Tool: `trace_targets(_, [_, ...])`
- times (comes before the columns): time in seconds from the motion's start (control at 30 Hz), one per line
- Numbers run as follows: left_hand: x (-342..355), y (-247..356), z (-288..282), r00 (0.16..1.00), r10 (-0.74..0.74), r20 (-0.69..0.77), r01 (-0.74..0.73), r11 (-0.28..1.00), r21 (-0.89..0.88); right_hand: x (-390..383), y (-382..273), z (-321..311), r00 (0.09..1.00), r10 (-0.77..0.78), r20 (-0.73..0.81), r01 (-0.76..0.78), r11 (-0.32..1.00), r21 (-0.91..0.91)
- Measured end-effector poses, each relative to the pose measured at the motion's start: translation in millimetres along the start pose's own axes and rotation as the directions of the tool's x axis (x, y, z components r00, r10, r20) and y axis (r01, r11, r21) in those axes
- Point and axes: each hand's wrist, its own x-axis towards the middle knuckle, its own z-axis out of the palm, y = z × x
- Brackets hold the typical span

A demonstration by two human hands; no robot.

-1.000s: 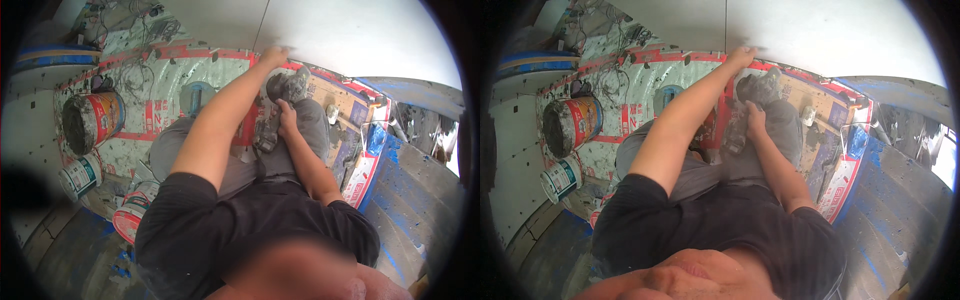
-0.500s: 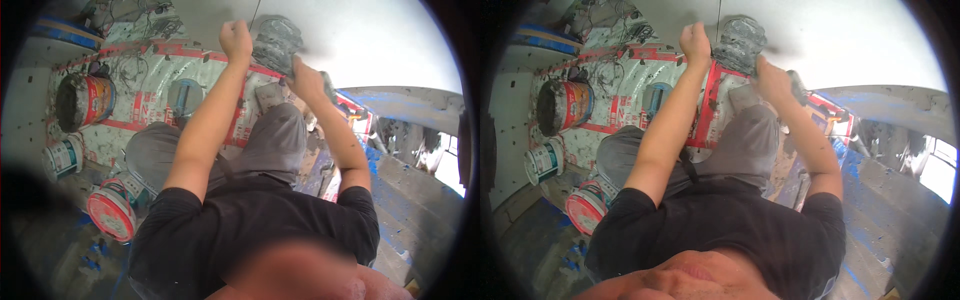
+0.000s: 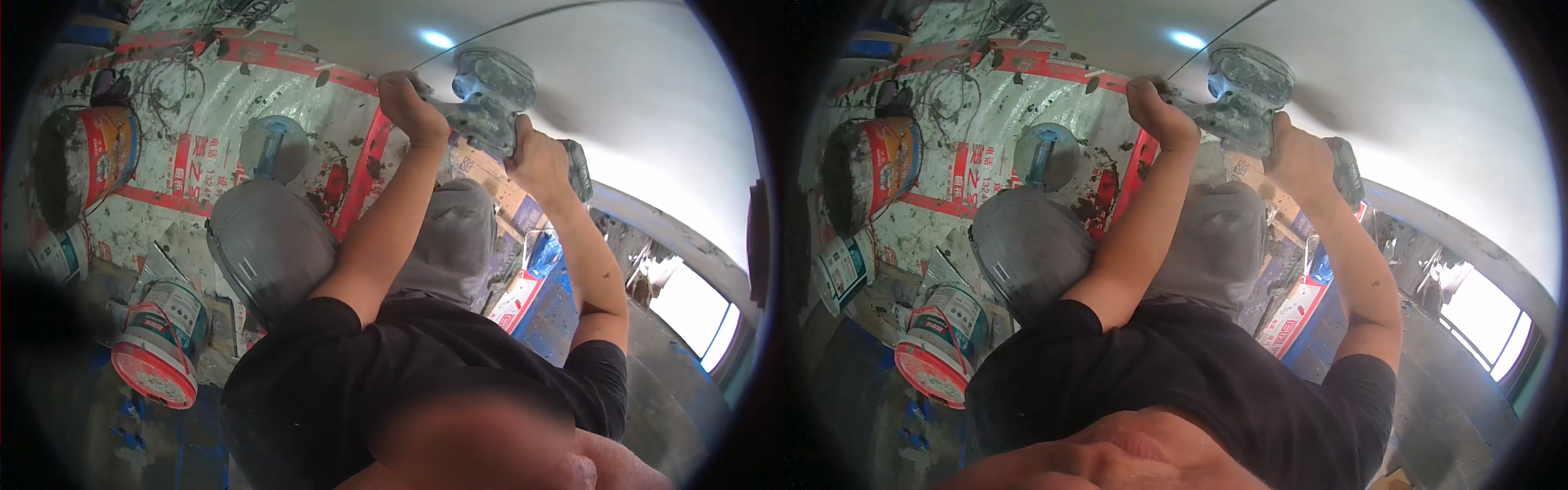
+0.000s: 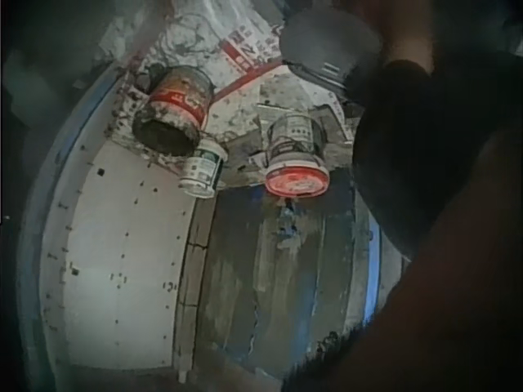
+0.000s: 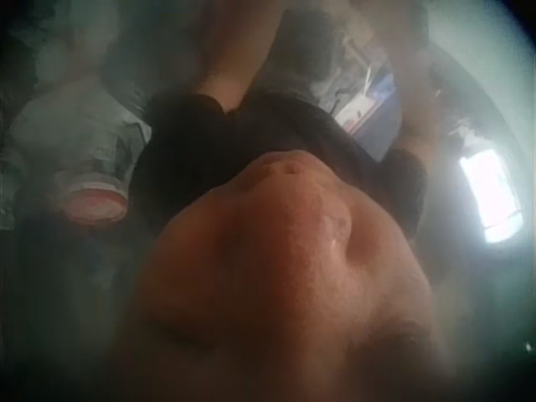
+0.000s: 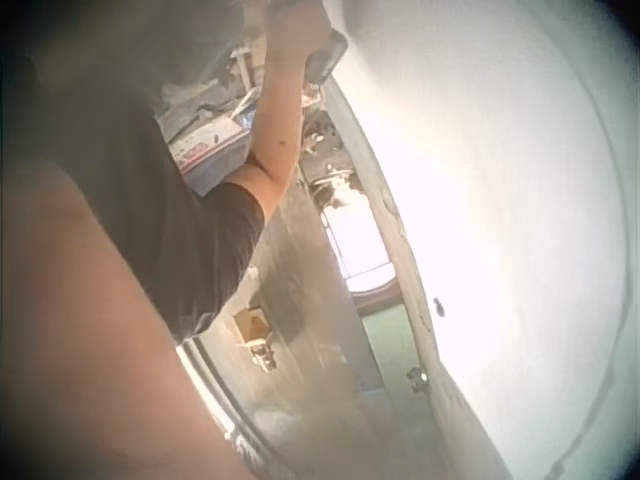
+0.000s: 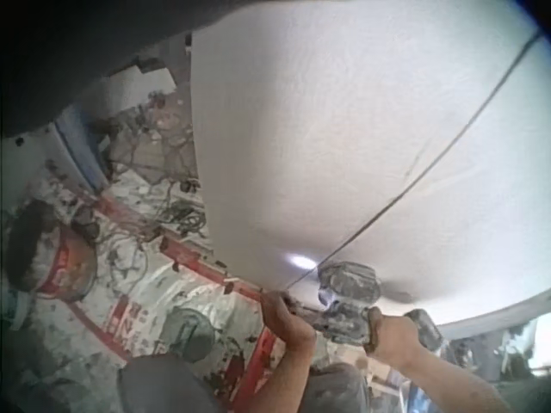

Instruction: The person installs a tile on the wall using a tile vibration tool, wipes the tile surface and joints with a cloth, and removes excess mortar from the seams.

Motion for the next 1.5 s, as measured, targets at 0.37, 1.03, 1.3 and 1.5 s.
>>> trace_targets(0.37, [-8.7,-18.9,-13.6,0.971,0.098,0.217,-0.074,0.991,-0.115,19.5,10.7,64.7,0.993,-0.063,-0.104,0.08,0.982,0.172])
trace_targets(1.03, [5.9,-55.3,-34.8,0.982,0.078,0.17,-0.087,0.995,0.048,40.1,2.9,108.1,0.998,-0.059,-0.008,0.06,0.981,0.183])
trace_targets(1.3, [12.8,-72.3,-42.4,0.974,0.148,0.173,-0.164,0.983,0.08,51.5,4.3,136.3,0.993,-0.1,-0.055,0.11,0.97,0.216])
trace_targets(1.5, [16.1,-74.5,-42.8,0.983,0.098,0.158,-0.107,0.993,0.054,59.3,0.0,144.4,0.996,-0.092,-0.014,0.093,0.969,0.23])
